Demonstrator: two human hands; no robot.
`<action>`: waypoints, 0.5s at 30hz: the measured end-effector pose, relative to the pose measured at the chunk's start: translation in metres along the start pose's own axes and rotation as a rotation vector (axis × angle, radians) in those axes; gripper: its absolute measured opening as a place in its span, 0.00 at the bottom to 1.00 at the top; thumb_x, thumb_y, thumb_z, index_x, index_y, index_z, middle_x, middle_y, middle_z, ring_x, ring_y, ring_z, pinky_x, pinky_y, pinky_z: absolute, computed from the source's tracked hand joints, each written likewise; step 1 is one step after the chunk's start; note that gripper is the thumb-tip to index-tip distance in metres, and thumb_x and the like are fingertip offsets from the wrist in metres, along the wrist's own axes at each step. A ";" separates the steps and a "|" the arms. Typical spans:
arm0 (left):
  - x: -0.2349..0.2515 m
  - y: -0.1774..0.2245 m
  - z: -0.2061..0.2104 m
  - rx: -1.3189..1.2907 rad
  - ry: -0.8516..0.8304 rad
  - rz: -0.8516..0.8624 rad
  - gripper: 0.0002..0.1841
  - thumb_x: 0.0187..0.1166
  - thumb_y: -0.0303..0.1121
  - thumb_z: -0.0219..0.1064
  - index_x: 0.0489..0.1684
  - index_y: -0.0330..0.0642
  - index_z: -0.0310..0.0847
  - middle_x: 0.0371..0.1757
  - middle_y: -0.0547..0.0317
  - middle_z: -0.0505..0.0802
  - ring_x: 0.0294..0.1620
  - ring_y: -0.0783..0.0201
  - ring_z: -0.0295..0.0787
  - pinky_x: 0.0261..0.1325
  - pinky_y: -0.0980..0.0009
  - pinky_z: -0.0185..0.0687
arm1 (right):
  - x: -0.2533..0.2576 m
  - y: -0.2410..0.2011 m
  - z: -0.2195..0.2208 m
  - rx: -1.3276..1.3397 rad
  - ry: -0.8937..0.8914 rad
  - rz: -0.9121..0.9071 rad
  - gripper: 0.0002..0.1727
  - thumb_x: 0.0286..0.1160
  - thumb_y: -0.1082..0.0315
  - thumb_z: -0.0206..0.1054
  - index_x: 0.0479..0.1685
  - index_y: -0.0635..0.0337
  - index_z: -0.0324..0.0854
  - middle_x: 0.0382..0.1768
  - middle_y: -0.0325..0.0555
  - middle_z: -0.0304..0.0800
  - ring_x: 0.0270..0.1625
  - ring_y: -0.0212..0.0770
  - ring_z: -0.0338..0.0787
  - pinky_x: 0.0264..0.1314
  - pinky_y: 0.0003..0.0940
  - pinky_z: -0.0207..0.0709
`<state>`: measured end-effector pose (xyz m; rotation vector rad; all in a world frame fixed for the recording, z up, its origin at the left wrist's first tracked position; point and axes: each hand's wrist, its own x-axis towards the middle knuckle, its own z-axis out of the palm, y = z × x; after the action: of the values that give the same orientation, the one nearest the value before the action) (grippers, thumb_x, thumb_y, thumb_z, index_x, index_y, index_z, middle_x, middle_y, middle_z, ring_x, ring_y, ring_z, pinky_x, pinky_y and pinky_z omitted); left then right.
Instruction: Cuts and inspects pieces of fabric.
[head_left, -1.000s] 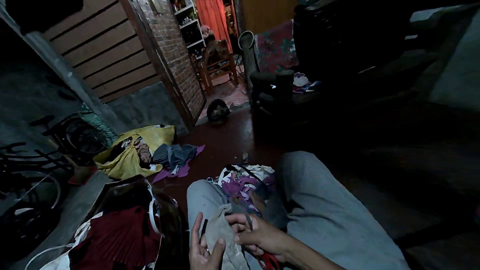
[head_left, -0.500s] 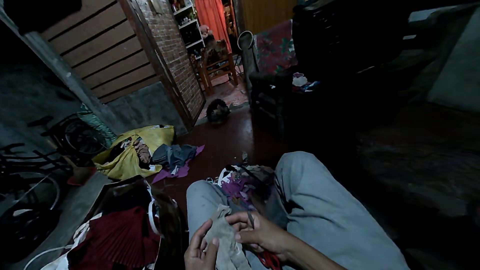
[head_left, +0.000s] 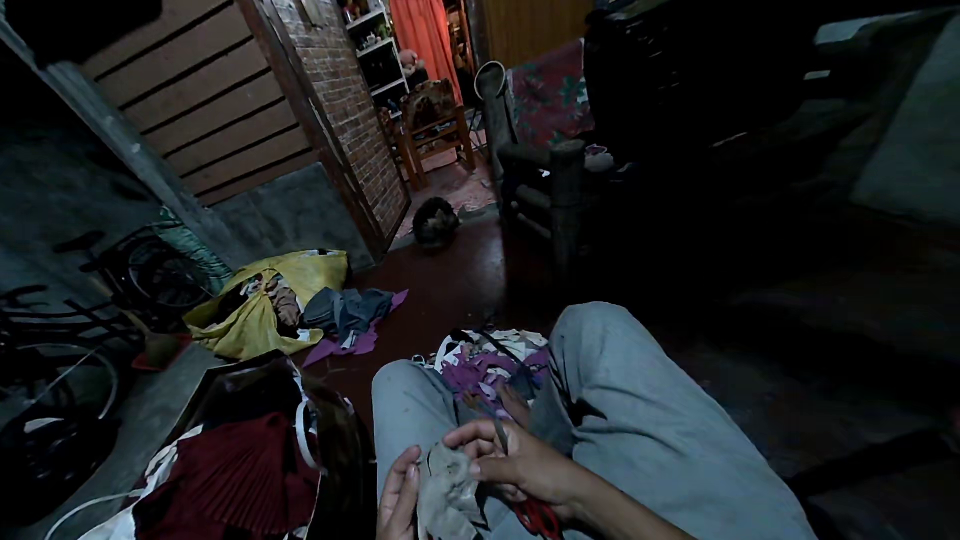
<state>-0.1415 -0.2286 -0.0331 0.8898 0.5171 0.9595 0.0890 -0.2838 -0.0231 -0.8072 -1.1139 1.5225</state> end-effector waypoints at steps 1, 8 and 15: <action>0.000 -0.001 0.002 0.010 0.032 0.028 0.16 0.92 0.28 0.50 0.73 0.39 0.75 0.52 0.45 0.92 0.49 0.56 0.93 0.54 0.56 0.91 | 0.000 0.000 0.000 -0.005 0.003 0.008 0.24 0.78 0.71 0.69 0.75 0.46 0.80 0.41 0.40 0.88 0.22 0.25 0.72 0.20 0.20 0.66; -0.002 -0.003 0.006 0.079 0.098 0.098 0.15 0.89 0.24 0.53 0.69 0.35 0.78 0.53 0.44 0.92 0.48 0.57 0.93 0.52 0.57 0.92 | 0.000 0.005 0.002 -0.313 0.071 -0.053 0.11 0.82 0.68 0.64 0.52 0.52 0.92 0.46 0.37 0.94 0.35 0.28 0.86 0.36 0.28 0.81; -0.003 -0.004 0.003 -0.162 -0.040 -0.037 0.24 0.84 0.21 0.46 0.78 0.36 0.73 0.65 0.39 0.89 0.59 0.51 0.91 0.61 0.51 0.88 | 0.001 0.008 0.015 -0.617 0.178 -0.248 0.14 0.81 0.71 0.58 0.56 0.51 0.86 0.49 0.41 0.89 0.43 0.33 0.86 0.45 0.34 0.83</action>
<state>-0.1386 -0.2334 -0.0342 0.7501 0.4139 0.9342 0.0719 -0.2863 -0.0252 -1.1405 -1.5078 0.8800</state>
